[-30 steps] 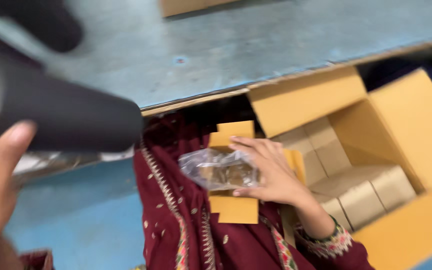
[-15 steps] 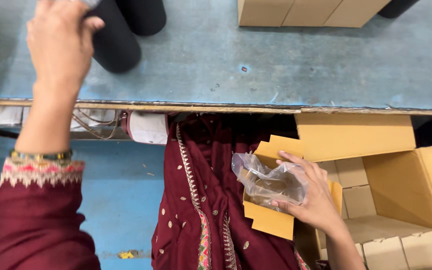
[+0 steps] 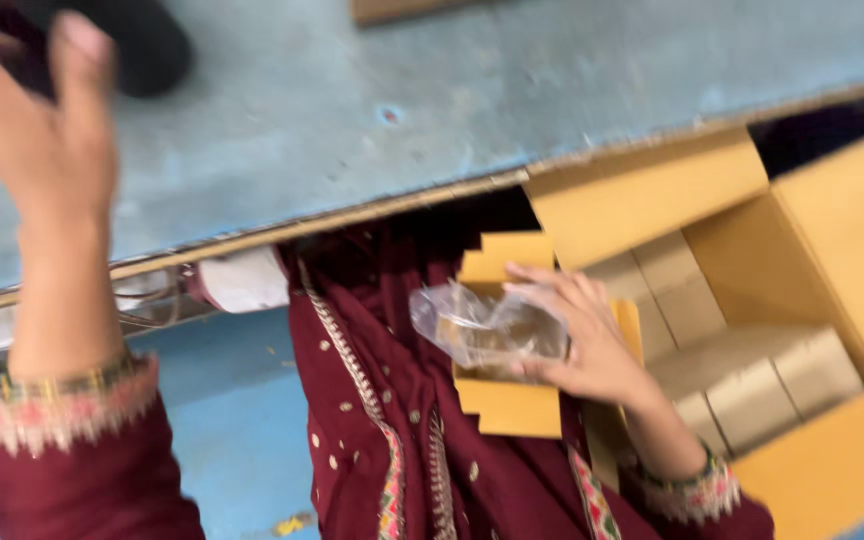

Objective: The person repeatedly opens small cardboard boxes, removes a plastic-wrapped cylindrical item, places it on the table, and then closes the empty box. This sequence is performed multiple times with different boxes.

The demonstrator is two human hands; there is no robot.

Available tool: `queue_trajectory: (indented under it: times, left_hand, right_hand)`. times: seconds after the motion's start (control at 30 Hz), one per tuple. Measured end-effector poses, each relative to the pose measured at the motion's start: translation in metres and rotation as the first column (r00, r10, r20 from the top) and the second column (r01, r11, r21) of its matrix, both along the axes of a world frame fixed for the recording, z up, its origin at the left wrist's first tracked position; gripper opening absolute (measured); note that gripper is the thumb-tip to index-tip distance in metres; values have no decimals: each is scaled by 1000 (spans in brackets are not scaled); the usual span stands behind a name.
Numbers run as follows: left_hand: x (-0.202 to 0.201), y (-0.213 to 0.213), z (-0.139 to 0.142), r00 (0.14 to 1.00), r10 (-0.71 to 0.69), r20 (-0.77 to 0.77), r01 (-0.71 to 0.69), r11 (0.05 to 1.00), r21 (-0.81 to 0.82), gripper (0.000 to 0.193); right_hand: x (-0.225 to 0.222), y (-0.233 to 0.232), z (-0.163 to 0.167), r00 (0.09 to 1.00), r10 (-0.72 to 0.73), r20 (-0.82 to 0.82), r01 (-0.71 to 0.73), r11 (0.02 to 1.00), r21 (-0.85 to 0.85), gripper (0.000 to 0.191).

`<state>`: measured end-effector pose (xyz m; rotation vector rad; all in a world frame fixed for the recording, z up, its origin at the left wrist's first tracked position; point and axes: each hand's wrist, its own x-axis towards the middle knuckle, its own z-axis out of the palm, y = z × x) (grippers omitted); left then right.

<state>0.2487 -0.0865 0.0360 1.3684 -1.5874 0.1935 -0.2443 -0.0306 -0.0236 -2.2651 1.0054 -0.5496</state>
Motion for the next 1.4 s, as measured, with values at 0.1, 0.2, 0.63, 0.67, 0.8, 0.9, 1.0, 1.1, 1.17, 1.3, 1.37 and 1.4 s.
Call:
queue_trajectory:
  times: [0.1, 0.2, 0.63, 0.67, 0.8, 0.9, 1.0, 1.1, 1.17, 1.3, 1.37, 1.4]
  left_hand:
    - [-103, 54, -3, 918, -397, 5, 360, 840, 407, 62]
    - [-170, 71, -9, 769, -614, -180, 519, 433, 737, 88]
    - [-282, 93, -71, 604, -773, -194, 678, 371, 635, 39]
    - [-280, 93, -72, 531, -821, -208, 690, 277, 669, 50]
    - [-273, 99, -70, 314, -932, -181, 794, 154, 588, 96]
    - [-279, 109, -66, 341, -934, -109, 740, 195, 643, 94]
    - [-282, 113, -62, 426, -896, -126, 667, 218, 712, 67]
    - [-279, 109, -60, 600, -762, -243, 600, 228, 767, 45]
    - [-278, 107, -59, 724, -664, -185, 565, 418, 711, 41]
    - [-281, 109, -60, 880, -472, -64, 462, 815, 350, 54]
    - [-285, 112, -63, 894, -444, -58, 438, 841, 318, 55]
    - [-286, 114, -65, 890, -455, -28, 436, 834, 338, 53]
  right_hand:
    - [-1, -1, -3, 997, 78, 15, -77, 995, -58, 39]
    - [2, -2, -4, 999, 40, -5, -40, 998, -40, 18]
    - [-10, 7, -2, 989, -45, 144, 43, 999, 16, 93]
    - [-12, 8, -3, 982, -20, 186, 14, 999, 35, 100]
    - [-19, 10, -12, 906, -57, 420, -68, 958, 277, 101]
    - [-18, 13, -22, 917, -136, 375, 10, 947, 321, 106]
    - [-22, 15, -27, 864, -203, 460, 17, 926, 378, 106]
    - [-31, 15, -25, 766, -308, 564, -40, 853, 520, 88]
    - [-34, 13, -24, 786, -227, 575, -55, 901, 431, 59]
    - [-34, 12, -24, 806, -164, 569, 24, 969, 247, 43]
    - [-33, 12, -25, 827, -163, 538, 35, 970, 240, 42]
    - [-34, 12, -24, 837, -165, 522, 42, 970, 238, 43]
